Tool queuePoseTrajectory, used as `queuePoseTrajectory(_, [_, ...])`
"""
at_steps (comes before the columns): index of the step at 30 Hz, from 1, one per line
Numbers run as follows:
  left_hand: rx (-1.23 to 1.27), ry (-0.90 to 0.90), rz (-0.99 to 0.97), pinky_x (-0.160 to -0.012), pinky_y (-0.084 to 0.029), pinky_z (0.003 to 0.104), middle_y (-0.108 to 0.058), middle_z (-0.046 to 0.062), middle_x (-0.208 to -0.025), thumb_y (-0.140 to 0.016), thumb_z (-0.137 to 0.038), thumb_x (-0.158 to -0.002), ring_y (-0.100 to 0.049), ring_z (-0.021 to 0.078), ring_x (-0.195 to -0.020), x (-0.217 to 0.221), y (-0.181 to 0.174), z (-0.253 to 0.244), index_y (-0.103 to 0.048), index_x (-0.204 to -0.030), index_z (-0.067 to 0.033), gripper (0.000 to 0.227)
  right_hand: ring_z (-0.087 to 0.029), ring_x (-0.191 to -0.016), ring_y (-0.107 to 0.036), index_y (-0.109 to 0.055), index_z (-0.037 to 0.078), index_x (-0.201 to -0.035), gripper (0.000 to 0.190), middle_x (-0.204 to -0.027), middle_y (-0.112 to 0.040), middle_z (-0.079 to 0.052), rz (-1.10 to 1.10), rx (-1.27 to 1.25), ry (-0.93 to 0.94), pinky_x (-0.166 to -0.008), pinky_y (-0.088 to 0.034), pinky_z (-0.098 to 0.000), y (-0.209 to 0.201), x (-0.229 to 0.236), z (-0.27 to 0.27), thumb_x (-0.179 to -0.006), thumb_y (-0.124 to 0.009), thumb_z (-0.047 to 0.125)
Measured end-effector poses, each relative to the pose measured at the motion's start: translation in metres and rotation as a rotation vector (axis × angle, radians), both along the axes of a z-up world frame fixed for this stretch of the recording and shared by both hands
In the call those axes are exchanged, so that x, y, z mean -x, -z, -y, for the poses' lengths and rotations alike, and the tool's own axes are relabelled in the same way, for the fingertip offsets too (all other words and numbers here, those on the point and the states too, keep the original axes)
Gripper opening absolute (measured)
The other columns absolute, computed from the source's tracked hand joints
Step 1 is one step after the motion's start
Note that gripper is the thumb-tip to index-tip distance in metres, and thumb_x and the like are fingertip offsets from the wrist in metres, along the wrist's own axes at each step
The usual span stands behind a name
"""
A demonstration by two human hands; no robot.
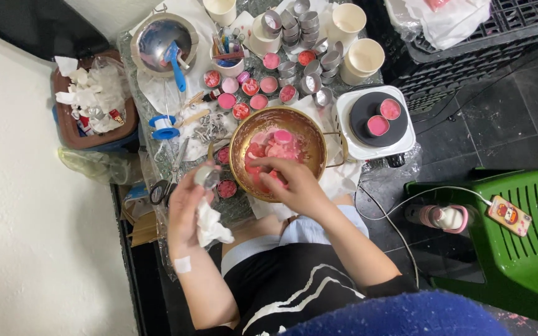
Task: The recorder is wiping and preparing small metal candle tins for a candle-making process.
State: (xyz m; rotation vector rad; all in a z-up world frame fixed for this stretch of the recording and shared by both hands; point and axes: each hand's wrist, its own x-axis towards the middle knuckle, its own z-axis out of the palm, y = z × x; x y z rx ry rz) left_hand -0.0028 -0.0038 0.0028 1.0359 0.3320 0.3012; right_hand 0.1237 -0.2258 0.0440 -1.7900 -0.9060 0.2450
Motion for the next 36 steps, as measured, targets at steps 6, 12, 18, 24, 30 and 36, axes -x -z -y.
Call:
queuePoseTrajectory(6, [0.180, 0.152, -0.044, -0.057, -0.037, 0.019, -0.066, 0.008, -0.102, -0.063, -0.040, -0.103, -0.052, 0.0059, -0.070, -0.015, 0.040, 0.023, -0.064, -0.136, 0.0052, 0.056, -0.007, -0.057, -0.040, -0.074, 0.008, -0.118, 0.023, -0.073, -0.061, -0.003, -0.312, 0.008, 0.094, -0.052, -0.031, -0.0254, -0.008, 0.013, -0.006, -0.096, -0.071, 0.010])
queuePoseTrajectory(12, [0.348, 0.055, -0.321, -0.066, -0.048, 0.020, -0.069, 0.003, -0.096, -0.050, -0.027, -0.101, -0.061, 0.0071, -0.077, -0.056, -0.084, 0.065, -0.060, -0.126, 0.0041, 0.041, -0.001, -0.060, -0.044, -0.067, 0.005, -0.112, 0.018, -0.076, -0.061, 0.004, -0.204, -0.127, 0.150, -0.054, -0.033, -0.0216, 0.011, 0.010, -0.003, -0.095, -0.072, 0.008])
queuePoseTrajectory(18, [0.270, 0.163, -0.143, -0.054, -0.045, 0.025, -0.065, 0.002, -0.082, -0.058, -0.029, -0.106, -0.058, 0.0087, -0.065, -0.028, 0.054, 0.043, -0.068, -0.118, 0.0008, 0.033, -0.001, -0.066, -0.050, -0.065, 0.004, -0.113, 0.015, -0.091, -0.069, 0.002, -0.200, -0.182, 0.164, -0.057, -0.038, -0.0208, 0.015, 0.005, 0.000, -0.098, -0.069, 0.005])
queuePoseTrajectory(24, [0.223, 0.204, -0.108, -0.073, -0.050, 0.024, -0.070, 0.004, -0.107, -0.060, -0.022, -0.104, -0.064, 0.0089, -0.089, -0.033, 0.035, 0.050, -0.063, -0.132, 0.0018, 0.037, -0.002, -0.068, -0.051, -0.071, 0.004, -0.110, 0.015, -0.091, -0.071, 0.001, -0.181, -0.175, 0.245, -0.059, -0.040, -0.0193, 0.009, 0.005, 0.002, -0.095, -0.073, 0.004])
queuePoseTrajectory(30, [-0.187, 0.285, 0.046, -0.107, -0.045, 0.026, -0.065, 0.007, -0.138, -0.065, -0.010, -0.099, -0.060, 0.0118, -0.124, -0.043, 0.016, 0.056, -0.056, -0.146, 0.0013, 0.049, -0.018, -0.087, -0.070, -0.067, 0.004, -0.105, 0.014, -0.097, -0.071, -0.006, 0.125, -0.175, 0.210, -0.078, -0.055, -0.0311, 0.003, -0.005, 0.009, -0.093, -0.075, 0.005])
queuePoseTrajectory(36, [-0.321, 0.261, 0.008, -0.101, -0.047, 0.024, -0.062, 0.004, -0.136, -0.072, -0.003, -0.092, -0.062, 0.0092, -0.114, -0.046, -0.001, 0.063, -0.060, -0.144, -0.0024, 0.053, -0.036, -0.081, -0.069, -0.070, 0.005, -0.103, 0.018, -0.091, -0.071, -0.014, 0.132, 0.198, 0.409, -0.068, -0.054, -0.0407, 0.003, -0.011, 0.014, -0.089, -0.076, 0.015])
